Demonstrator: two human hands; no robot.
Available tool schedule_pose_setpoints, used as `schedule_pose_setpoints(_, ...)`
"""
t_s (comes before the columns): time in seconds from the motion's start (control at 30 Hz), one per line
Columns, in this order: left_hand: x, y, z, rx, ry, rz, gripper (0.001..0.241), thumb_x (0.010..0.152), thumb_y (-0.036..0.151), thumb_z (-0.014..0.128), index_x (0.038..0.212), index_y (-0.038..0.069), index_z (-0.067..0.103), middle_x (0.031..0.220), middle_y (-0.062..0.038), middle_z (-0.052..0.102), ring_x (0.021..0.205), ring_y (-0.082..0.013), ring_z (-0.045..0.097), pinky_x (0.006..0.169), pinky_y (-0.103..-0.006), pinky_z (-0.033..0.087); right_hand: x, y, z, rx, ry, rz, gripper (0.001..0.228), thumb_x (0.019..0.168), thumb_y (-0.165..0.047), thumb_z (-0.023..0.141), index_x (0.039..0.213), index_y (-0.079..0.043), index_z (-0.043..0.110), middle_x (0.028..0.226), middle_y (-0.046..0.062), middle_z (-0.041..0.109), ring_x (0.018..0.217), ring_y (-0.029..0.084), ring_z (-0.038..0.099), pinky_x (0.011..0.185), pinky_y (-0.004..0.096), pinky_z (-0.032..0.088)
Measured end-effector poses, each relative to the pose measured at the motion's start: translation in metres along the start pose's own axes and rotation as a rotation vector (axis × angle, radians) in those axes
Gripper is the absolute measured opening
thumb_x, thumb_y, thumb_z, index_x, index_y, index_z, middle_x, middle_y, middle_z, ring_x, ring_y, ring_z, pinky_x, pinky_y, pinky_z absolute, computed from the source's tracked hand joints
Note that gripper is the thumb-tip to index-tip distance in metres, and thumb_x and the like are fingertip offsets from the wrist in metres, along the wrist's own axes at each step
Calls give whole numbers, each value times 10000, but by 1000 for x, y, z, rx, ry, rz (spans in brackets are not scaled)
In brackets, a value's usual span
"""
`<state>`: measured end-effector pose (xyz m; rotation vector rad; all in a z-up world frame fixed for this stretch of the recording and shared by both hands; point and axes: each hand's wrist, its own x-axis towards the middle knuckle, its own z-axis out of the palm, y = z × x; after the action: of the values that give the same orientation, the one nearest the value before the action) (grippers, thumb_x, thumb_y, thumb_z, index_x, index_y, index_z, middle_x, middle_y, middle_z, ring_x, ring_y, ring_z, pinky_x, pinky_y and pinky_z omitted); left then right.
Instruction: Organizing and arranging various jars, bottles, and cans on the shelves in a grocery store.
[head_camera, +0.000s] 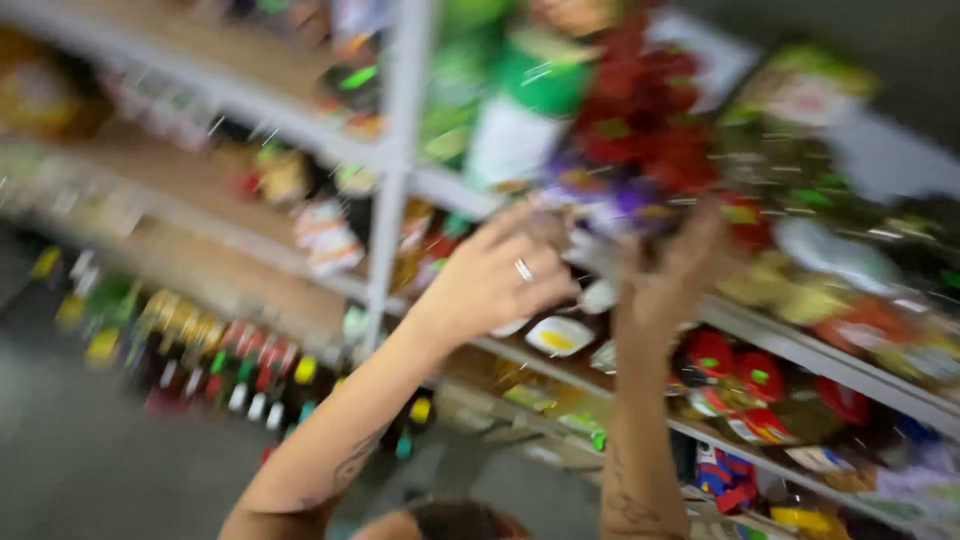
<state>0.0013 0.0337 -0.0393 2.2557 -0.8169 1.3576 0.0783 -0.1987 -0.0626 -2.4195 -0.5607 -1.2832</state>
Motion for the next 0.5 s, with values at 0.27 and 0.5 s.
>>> schedule_pose_setpoints(0.27, -342, 72, -21, 74, -353, -869, 254, 996, 321, 638, 1009, 71, 591, 714, -129, 640, 676, -344, 646, 603, -475, 515, -247, -130, 60, 639, -422, -257, 136, 910, -102, 695, 1020, -123, 617, 994, 108, 635, 1041, 326, 589, 983, 493, 417)
schedule_pose_setpoints(0.5, -577, 162, -62, -294, -708, -1522, 259, 1012, 346, 554, 980, 96, 613, 740, -194, 697, 702, -436, 680, 618, -565, 526, -423, -242, 75, 660, -1669, -249, 404, 866, -76, 607, 1270, -76, 616, 1258, 174, 612, 1095, 417, 627, 851, 469, 542)
